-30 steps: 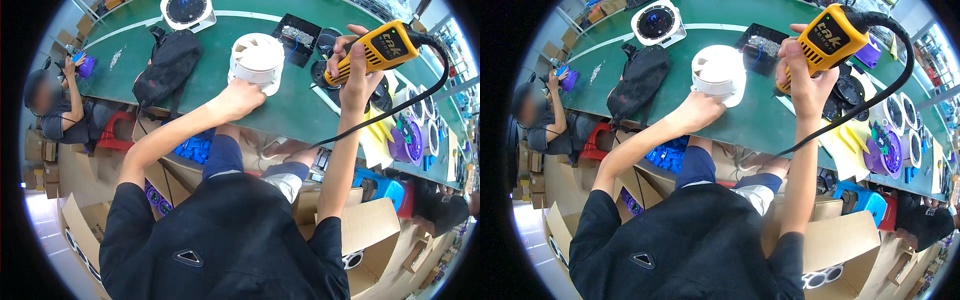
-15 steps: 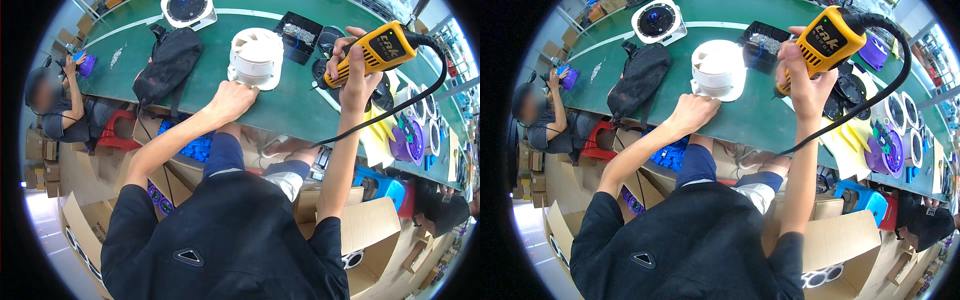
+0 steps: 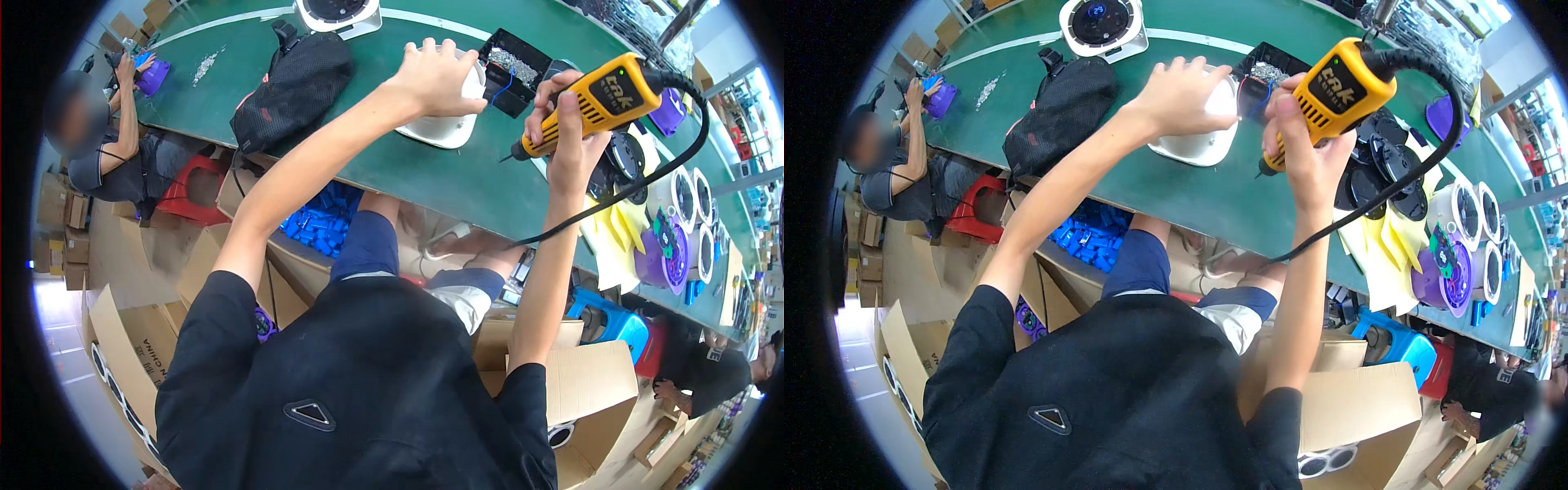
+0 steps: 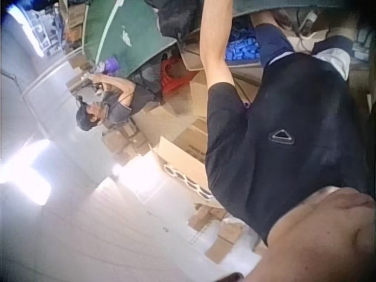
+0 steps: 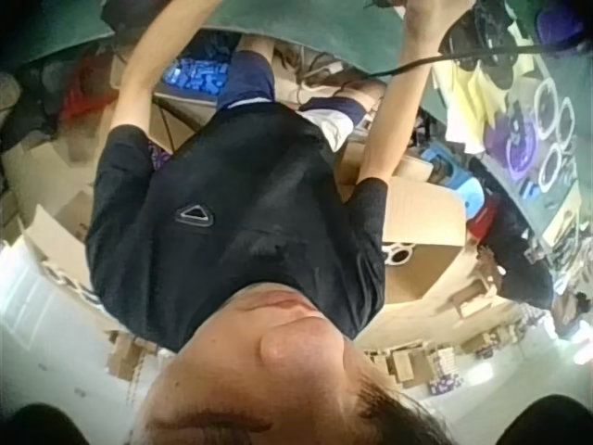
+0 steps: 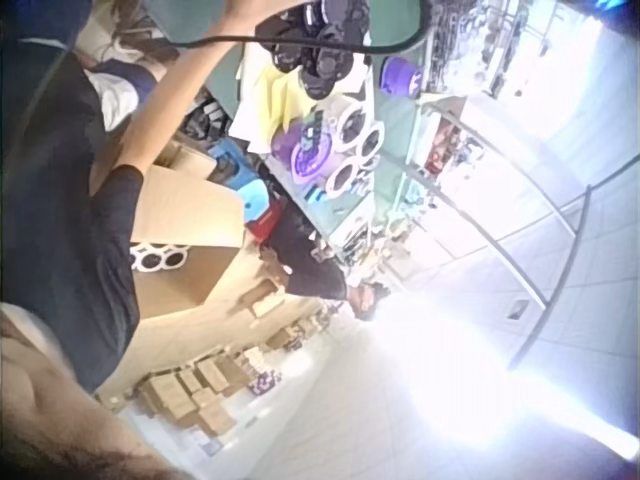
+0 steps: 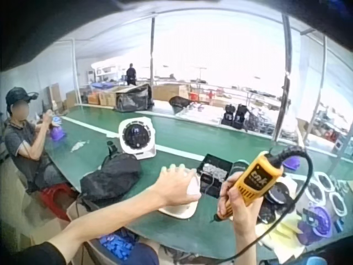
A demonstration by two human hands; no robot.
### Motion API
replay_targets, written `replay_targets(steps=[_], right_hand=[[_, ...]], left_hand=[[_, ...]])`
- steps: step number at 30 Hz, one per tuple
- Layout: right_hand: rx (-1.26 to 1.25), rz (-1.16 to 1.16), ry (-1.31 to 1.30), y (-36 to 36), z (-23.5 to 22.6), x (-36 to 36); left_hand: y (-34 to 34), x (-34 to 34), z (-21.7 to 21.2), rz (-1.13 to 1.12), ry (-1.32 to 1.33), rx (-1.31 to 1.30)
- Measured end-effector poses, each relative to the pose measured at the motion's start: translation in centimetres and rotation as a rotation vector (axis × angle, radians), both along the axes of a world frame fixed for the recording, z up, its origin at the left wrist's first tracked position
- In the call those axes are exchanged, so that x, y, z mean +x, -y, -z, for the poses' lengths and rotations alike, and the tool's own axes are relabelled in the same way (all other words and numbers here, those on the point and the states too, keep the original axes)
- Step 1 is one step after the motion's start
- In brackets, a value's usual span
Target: Assembling and testing an electronic fan or humidifier device using an electric screwdriver and heat gun.
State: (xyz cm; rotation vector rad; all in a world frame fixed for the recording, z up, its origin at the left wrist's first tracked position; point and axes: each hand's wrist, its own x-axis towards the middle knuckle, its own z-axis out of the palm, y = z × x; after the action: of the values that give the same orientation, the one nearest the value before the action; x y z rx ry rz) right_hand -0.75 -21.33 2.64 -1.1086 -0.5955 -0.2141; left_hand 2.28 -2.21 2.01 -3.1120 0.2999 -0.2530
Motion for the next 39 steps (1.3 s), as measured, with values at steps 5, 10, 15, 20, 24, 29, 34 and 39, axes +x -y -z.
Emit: replay_targets(steps=[5, 10, 15, 20, 24, 29, 34, 39], right_hand=[[0.008, 0.001, -0.025, 0.2, 0.3, -0.3], [0.056, -0.013, -0.036, -0.6, 0.3, 0.5], [-0.055, 0.035, 0.017, -3.1, -0.5, 1.5], [0.070, 0.059, 0.099, -5.0, -2.2, 2.4], [0.162, -0.016, 0.107, -6.4, -2.9, 2.6], [0.137, 0.022, 0.086, -6.5, -2.3, 2.9], [0.110, 0.028, 0.116, -6.4, -2.1, 3.5], [-0.001, 0.062, 0.121, -6.2, -2.2, 3.3]], left_hand=[[-6.6, 0.8, 0.8, 0.488, 0.054, -0.033], [-7.8, 1.8, 2.3, 0.432, 0.164, -0.187], [-7.5, 0.4, 2.6, 0.382, 0.115, -0.248], [-6.9, -0.1, 2.1, 0.386, 0.124, -0.216], [-6.9, -0.3, 2.3, 0.358, 0.130, -0.211], [-6.9, -0.4, 2.2, 0.353, 0.127, -0.223], [-7.0, -0.3, 2.5, 0.366, 0.151, -0.223], [-7.0, -0.2, 2.7, 0.374, 0.166, -0.227]])
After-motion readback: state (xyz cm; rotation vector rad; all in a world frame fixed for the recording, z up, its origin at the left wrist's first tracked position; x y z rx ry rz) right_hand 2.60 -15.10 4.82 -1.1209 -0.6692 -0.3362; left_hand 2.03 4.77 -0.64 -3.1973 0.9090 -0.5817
